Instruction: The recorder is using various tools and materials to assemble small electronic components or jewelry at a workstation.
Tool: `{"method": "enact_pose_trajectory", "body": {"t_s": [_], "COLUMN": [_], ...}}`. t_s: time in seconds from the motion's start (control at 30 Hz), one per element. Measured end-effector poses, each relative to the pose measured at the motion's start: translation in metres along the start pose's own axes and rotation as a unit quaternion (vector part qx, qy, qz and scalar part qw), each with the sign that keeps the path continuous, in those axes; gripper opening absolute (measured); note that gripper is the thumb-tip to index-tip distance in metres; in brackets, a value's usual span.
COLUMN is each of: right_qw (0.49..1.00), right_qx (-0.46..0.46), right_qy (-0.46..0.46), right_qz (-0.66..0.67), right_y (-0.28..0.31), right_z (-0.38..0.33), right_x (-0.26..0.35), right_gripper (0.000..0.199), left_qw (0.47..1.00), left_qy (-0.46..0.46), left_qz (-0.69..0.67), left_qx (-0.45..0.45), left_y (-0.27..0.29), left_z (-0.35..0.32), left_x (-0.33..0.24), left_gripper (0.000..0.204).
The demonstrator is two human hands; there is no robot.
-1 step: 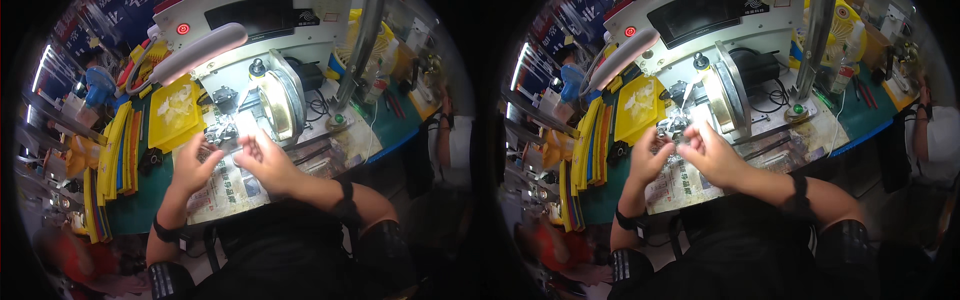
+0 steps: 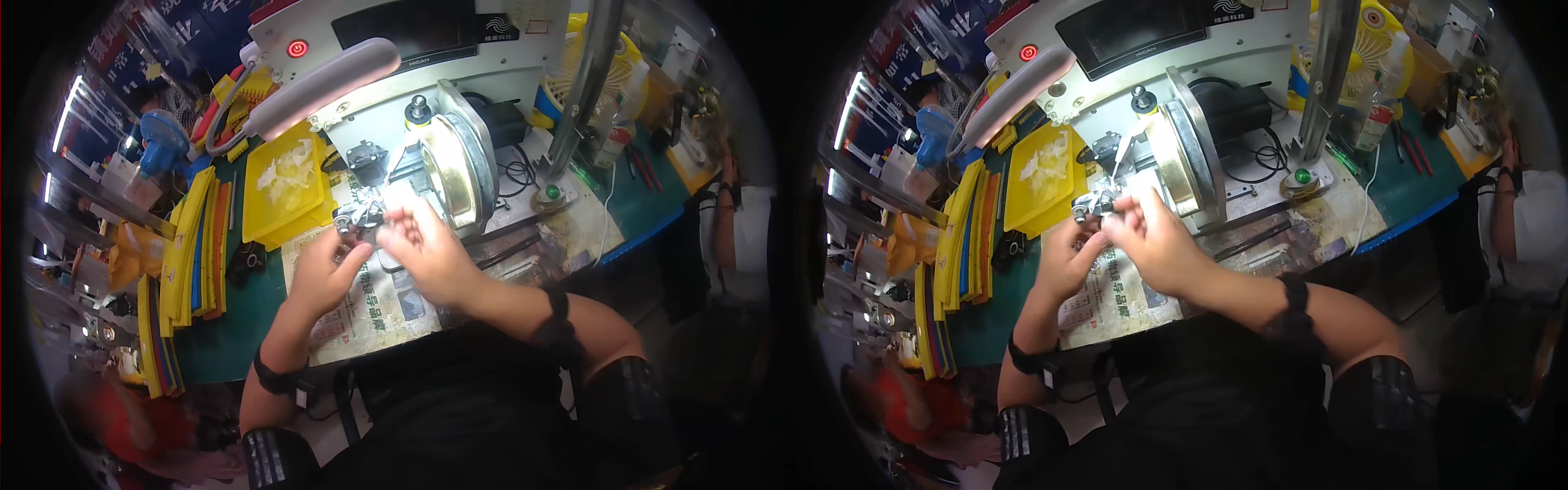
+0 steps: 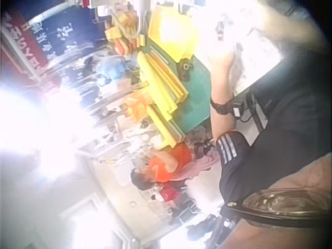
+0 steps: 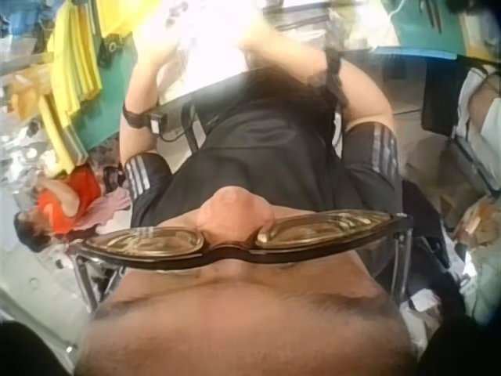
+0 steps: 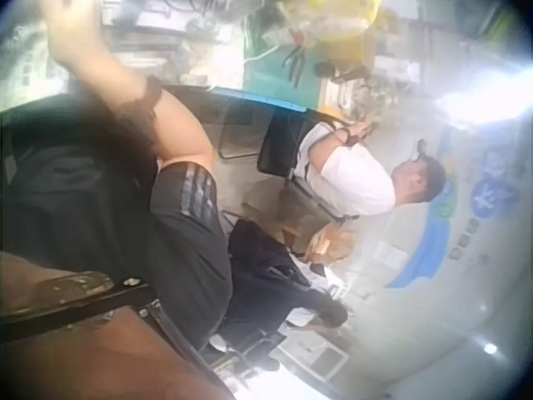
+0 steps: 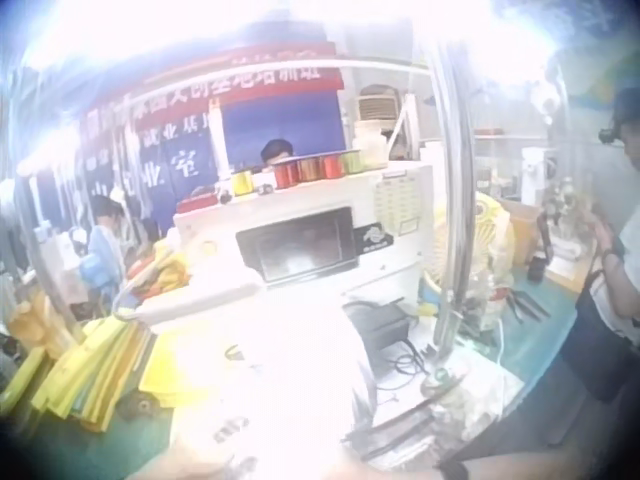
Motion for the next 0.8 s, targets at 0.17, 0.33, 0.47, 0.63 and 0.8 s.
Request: {"method": "enact_pose_trajectory", "body": {"t_s": [0.17,0.33,0.47,0.63,0.8], "right_qw": [0.986,0.983,0.97,0.988,0.991], "right_qx": [-0.106,-0.146,-0.219,-0.149,-0.019], "right_qy": [0.017,0.069,0.101,0.029,-0.061], "right_qz": [0.126,0.083,0.016,0.027,0.118], "right_y": [-0.011,-0.012,-0.015,-0.013,-0.003], "right_z": [0.031,0.03,0.028,0.005,-0.052], "right_x": [-0.005,-0.007,-0.003,0.007,-0.013], "right_gripper": [0.017,0.018,0.02,0.019,0.01], "left_qw": [0.971,0.982,0.992,0.984,0.99], "left_qy": [-0.143,-0.139,-0.087,-0.069,-0.122], "left_qz": [0.175,0.103,0.092,0.104,-0.027], "left_qx": [-0.072,-0.079,-0.024,-0.128,-0.063], "left_y": [-0.014,-0.01,0.003,0.029,0.003], "left_z": [0.009,0.012,0.005,-0.022,-0.025], "left_x": [0.02,0.013,0.023,0.003,-0.063], "left_gripper": [0.029,0.031,0.024,0.011,0.011]}}
Point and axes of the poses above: each hand's wrist, its own z-axis towards the middle knuckle, its own y-axis out of the back of the hand, x = y × z, the point moved 3 cm from there along z, towards the middle knuckle, and after that the axes turned 1 degree about -y, right-handed, at the moved point
